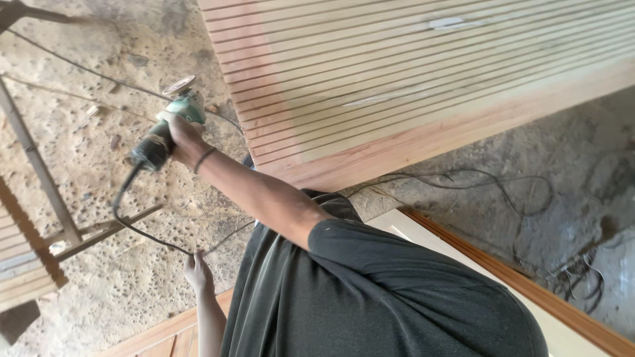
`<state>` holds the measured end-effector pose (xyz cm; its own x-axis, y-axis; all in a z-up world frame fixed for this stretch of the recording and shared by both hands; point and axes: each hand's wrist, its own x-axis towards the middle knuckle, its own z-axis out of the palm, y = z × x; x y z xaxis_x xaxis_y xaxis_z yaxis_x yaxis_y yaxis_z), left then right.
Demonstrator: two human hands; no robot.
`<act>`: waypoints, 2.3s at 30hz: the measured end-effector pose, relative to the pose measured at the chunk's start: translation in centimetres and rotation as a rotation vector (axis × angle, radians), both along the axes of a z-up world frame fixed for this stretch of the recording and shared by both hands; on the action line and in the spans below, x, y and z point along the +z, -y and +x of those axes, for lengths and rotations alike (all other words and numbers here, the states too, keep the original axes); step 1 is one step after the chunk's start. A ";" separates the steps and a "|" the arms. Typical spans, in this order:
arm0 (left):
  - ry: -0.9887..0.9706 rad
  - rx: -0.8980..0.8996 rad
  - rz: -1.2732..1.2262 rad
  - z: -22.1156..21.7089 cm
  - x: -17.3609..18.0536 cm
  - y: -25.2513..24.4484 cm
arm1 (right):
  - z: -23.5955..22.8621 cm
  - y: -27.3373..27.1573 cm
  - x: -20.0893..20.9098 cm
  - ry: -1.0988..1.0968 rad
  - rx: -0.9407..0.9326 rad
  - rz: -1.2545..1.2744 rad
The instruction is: The person uses a handheld electric sander to smooth the surface of a large wooden panel composed of parallel slats. They move the sander systematically across the panel while holding the power cord with the other hand.
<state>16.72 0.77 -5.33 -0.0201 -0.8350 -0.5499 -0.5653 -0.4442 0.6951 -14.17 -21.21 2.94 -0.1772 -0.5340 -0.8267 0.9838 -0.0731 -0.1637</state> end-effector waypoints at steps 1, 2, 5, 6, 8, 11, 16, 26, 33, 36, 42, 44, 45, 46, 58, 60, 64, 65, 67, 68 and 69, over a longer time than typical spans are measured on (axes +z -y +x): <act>0.007 0.013 -0.033 -0.2 0.1 0.0 | 0.4 -1.4 -0.6 -0.047 0.037 -0.053; 0.015 0.024 -0.067 -0.9 0.1 0.0 | 0.5 -2.8 -1.0 -0.094 0.073 -0.107; -0.034 0.141 0.059 -2.6 0.6 -0.9 | -1.8 -6.7 -1.6 -0.209 0.232 -0.291; -0.052 0.194 0.130 -3.5 0.5 -1.1 | -2.7 -7.8 -1.6 -0.237 0.254 -0.311; -0.078 0.285 0.277 -5.3 0.4 -1.9 | -4.6 -10.3 -1.5 -0.287 0.286 -0.344; 0.072 0.000 -0.177 -6.8 0.3 -5.2 | -6.9 -14.5 -2.3 -0.382 0.350 -0.175; -0.017 0.117 -0.020 -5.7 1.8 -10.6 | -9.1 -23.1 -3.5 -0.335 0.420 -0.244; 0.098 0.320 0.351 4.5 8.1 -17.3 | -9.5 -31.8 -5.5 -0.445 0.395 -0.178; 0.075 0.001 0.435 5.5 6.4 -8.8 | -11.2 -32.7 -5.7 -0.557 0.252 -0.124; 0.081 -0.147 0.483 7.3 4.6 -5.9 | -11.0 -34.9 -5.1 -0.621 0.186 -0.028; 0.106 -0.434 0.582 16.3 3.8 4.0 | -12.3 -36.7 -2.7 -0.743 -0.030 0.450; 0.115 -0.497 0.640 20.0 4.9 7.4 | -9.2 -39.4 -0.6 -0.772 -0.030 0.596; 0.080 -0.527 0.627 19.5 3.5 10.7 | -10.5 -38.6 -0.4 -0.817 -0.049 0.638; 0.042 -0.552 0.616 19.0 2.5 13.8 | -11.0 -38.2 -0.2 -0.847 -0.069 0.684; -0.320 -0.667 0.384 5.7 6.0 36.2 | 2.1 -35.6 -4.1 -0.937 -0.226 0.950; -0.285 -0.737 0.370 1.4 5.4 36.1 | 6.8 -35.1 -5.2 -0.794 -0.346 0.878; -0.182 -0.913 0.409 -8.2 0.5 35.4 | 6.3 -32.7 -6.2 -0.720 -0.526 0.795; -0.123 -0.991 0.416 -9.6 -1.1 35.2 | 5.9 -32.4 -6.2 -0.665 -0.558 0.825; 0.000 -1.207 0.362 -12.2 -4.1 35.2 | 4.9 -31.2 -5.9 -0.545 -0.604 0.877; 0.064 -1.345 0.302 -13.4 -5.2 35.7 | 4.3 -30.5 -5.6 -0.549 -0.629 0.844; 0.121 -1.492 0.230 -15.2 -5.9 37.0 | 3.5 -29.5 -5.4 -0.560 -0.668 0.808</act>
